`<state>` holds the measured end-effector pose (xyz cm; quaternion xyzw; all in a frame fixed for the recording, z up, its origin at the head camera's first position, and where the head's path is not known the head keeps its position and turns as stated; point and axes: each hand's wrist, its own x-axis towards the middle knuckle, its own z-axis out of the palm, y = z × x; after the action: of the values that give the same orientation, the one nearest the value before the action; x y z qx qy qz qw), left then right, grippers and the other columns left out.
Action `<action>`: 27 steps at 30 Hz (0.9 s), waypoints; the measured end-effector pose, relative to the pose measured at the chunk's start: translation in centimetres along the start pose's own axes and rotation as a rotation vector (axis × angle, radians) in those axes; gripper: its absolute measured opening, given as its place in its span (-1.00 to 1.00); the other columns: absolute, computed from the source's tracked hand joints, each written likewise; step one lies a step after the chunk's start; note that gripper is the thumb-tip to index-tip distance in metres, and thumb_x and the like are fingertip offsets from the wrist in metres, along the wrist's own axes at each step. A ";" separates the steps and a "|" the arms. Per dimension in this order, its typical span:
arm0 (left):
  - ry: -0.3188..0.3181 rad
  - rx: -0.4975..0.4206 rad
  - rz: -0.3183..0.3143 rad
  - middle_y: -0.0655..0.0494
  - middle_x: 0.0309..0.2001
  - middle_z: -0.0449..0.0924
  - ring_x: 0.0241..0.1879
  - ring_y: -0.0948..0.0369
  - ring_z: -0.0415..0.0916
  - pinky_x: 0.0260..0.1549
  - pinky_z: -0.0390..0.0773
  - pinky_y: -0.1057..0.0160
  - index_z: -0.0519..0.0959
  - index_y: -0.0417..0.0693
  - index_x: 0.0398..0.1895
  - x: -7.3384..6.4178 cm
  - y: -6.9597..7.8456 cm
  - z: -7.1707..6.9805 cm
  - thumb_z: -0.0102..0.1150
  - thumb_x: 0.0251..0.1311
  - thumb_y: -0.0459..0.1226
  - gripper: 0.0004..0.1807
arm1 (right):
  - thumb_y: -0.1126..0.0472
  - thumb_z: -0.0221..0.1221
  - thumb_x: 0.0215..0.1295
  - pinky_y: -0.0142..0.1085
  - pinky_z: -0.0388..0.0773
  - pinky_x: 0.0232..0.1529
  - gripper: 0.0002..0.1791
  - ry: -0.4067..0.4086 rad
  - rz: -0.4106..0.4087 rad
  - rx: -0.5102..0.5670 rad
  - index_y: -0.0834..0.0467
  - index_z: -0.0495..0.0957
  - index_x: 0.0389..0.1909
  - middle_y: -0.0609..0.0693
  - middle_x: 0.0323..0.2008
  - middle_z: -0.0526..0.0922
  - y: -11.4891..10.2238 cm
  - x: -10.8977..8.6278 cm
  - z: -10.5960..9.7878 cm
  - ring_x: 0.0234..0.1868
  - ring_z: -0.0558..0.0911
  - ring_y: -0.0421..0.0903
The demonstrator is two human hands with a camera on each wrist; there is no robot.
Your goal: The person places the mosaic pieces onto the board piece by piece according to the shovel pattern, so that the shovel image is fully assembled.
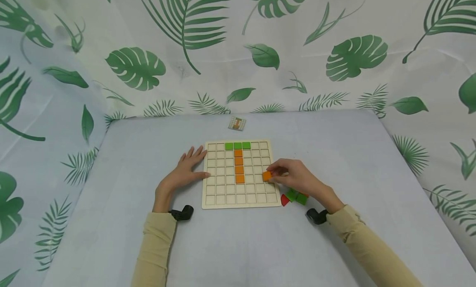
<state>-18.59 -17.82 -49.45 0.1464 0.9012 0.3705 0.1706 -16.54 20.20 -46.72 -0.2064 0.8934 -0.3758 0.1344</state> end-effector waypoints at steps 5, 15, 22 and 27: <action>0.003 0.002 -0.006 -0.05 0.69 -0.19 0.67 -0.03 -0.48 0.62 -0.48 -0.06 0.04 -0.12 0.66 -0.1 -0.1 0.0 0.30 0.31 -0.06 -0.04 | 0.27 0.43 0.25 -0.23 0.70 -0.04 -0.71 0.003 -0.035 0.002 0.18 0.70 -0.02 -0.04 -0.14 0.75 -0.2 0.3 0.2 -0.18 0.66 -0.14; 0.001 0.016 0.000 -0.03 0.69 -0.19 0.67 -0.03 -0.48 0.62 -0.48 -0.06 0.03 -0.11 0.66 0.1 -0.4 0.1 0.29 0.32 -0.06 -0.03 | 0.23 0.45 0.24 -0.26 0.68 -0.06 -0.71 -0.020 -0.069 0.000 0.19 0.71 -0.05 -0.02 -0.14 0.76 -0.8 1.1 0.6 -0.18 0.66 -0.14; 0.008 0.007 -0.002 -0.04 0.69 -0.17 0.68 -0.03 -0.48 0.62 -0.47 -0.06 0.04 -0.10 0.66 -0.1 -0.2 0.0 0.31 0.31 -0.05 -0.03 | 0.25 0.45 0.23 -0.25 0.69 -0.09 -0.73 -0.033 -0.105 -0.021 0.21 0.71 -0.08 -0.03 -0.20 0.75 -1.3 1.6 1.0 -0.22 0.64 -0.15; 0.007 0.003 -0.003 -0.03 0.69 -0.17 0.68 -0.03 -0.48 0.62 -0.47 -0.06 0.05 -0.10 0.66 -0.1 -0.1 0.0 0.31 0.30 -0.05 -0.03 | 0.26 0.45 0.22 -0.32 0.67 -0.13 -0.74 -0.043 -0.130 -0.026 0.22 0.71 -0.09 -0.02 -0.23 0.73 -1.7 2.0 1.3 -0.25 0.64 -0.17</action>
<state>-18.51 -17.94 -49.53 0.1438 0.9026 0.3693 0.1680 -17.31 17.42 -46.57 -0.2735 0.8799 -0.3676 0.1261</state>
